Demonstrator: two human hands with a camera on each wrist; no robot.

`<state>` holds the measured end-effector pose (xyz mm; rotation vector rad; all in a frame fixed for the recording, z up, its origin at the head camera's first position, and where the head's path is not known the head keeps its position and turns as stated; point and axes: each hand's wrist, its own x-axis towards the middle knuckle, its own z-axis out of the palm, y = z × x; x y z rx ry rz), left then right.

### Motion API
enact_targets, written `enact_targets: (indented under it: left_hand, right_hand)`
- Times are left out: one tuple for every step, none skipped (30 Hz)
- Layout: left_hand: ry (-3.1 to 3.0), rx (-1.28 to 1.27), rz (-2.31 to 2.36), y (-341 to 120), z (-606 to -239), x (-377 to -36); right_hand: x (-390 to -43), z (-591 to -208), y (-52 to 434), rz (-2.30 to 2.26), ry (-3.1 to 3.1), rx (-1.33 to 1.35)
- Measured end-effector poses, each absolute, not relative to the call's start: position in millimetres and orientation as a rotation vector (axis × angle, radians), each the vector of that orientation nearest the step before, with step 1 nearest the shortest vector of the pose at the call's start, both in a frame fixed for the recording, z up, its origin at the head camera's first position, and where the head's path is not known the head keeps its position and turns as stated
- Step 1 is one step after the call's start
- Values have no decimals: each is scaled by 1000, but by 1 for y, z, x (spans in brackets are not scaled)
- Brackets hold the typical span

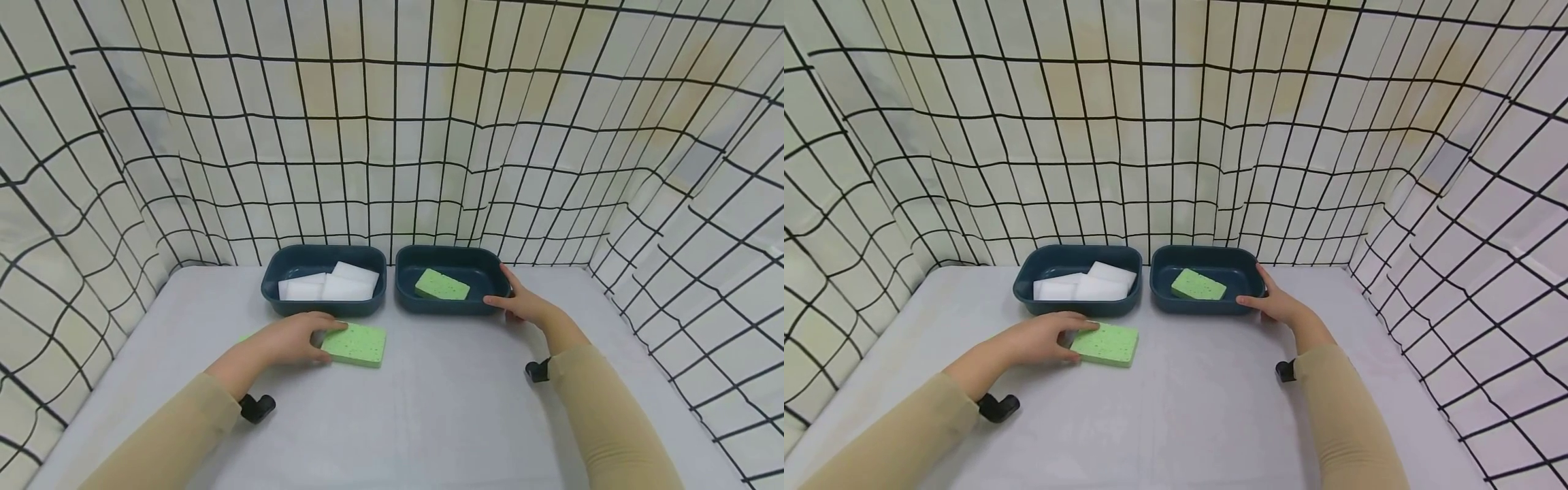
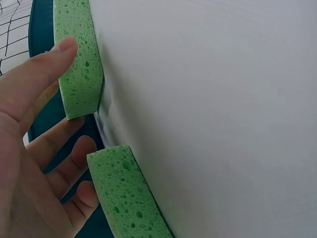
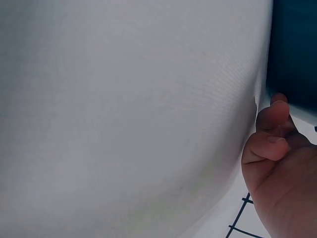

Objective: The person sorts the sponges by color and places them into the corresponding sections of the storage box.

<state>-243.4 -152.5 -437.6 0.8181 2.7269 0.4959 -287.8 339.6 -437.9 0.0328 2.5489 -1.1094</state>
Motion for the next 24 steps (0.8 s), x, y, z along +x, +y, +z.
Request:
enact_targets:
  left_hand:
    - [2726,815,497,-152,-438,-243]
    - [2725,819,499,-152,-438,-244]
    - [2724,817,498,-152,-438,-244]
    - [2724,814,499,-151,-438,-244]
    - [2723,798,502,-151,-437,-243]
    - [2724,801,502,-151,-437,-243]
    - [2727,798,501,-150,-436,-242]
    - [2729,799,499,-150,-435,-242]
    - [2732,796,497,-150,-434,-241]
    - [2736,799,496,-150,-433,-240]
    - [2739,803,494,-150,-432,-240]
    - [2742,813,495,-150,-431,-239]
    - [2747,812,499,-151,-430,-238]
    - [2750,816,504,-152,-429,-237]
    - [2753,821,512,-152,-428,-236]
    - [2756,829,515,-153,-427,-235]
    - [2759,837,520,-153,-426,-235]
    - [2761,847,524,-154,-425,-234]
    - [2765,855,524,-154,-425,-233]
    - [2768,866,525,-154,-424,-233]
    - [2772,882,526,-153,-423,-232]
    - [2776,889,531,-153,-422,-232]
    - [2779,895,535,-152,-421,-232]
    - [2785,899,539,-151,-419,-232]
  right_hand:
    - [-288,-438,340,-1112,2549,31]
    - [-288,-438,340,-1117,2546,30]
    - [-288,-438,340,-1119,2546,32]
    - [-288,-438,340,-1119,2546,32]
    - [-287,-438,340,-1120,2549,32]
    - [-287,-438,340,-1116,2552,33]
    - [-287,-438,340,-1113,2550,38]
    - [-287,-438,340,-1110,2550,41]
    - [-287,-438,339,-1105,2550,44]
    - [-287,-438,339,-1104,2548,44]
    - [-287,-438,339,-1104,2549,44]
    - [-288,-438,339,-1102,2548,43]
    - [-288,-438,339,-1102,2548,41]
    - [-289,-438,339,-1103,2549,36]
    - [-289,-439,340,-1104,2549,34]
    - [-290,-439,340,-1104,2550,32]
    - [-290,-440,340,-1100,2553,32]
    - [-290,-440,341,-1098,2554,32]
    - [-290,-440,341,-1096,2554,33]
    - [-290,-441,341,-1094,2556,34]
    - [-290,-441,341,-1094,2555,36]
    - [-290,-441,341,-1093,2555,37]
    - [-290,-441,340,-1095,2553,38]
    - [-290,-441,340,-1096,2553,38]
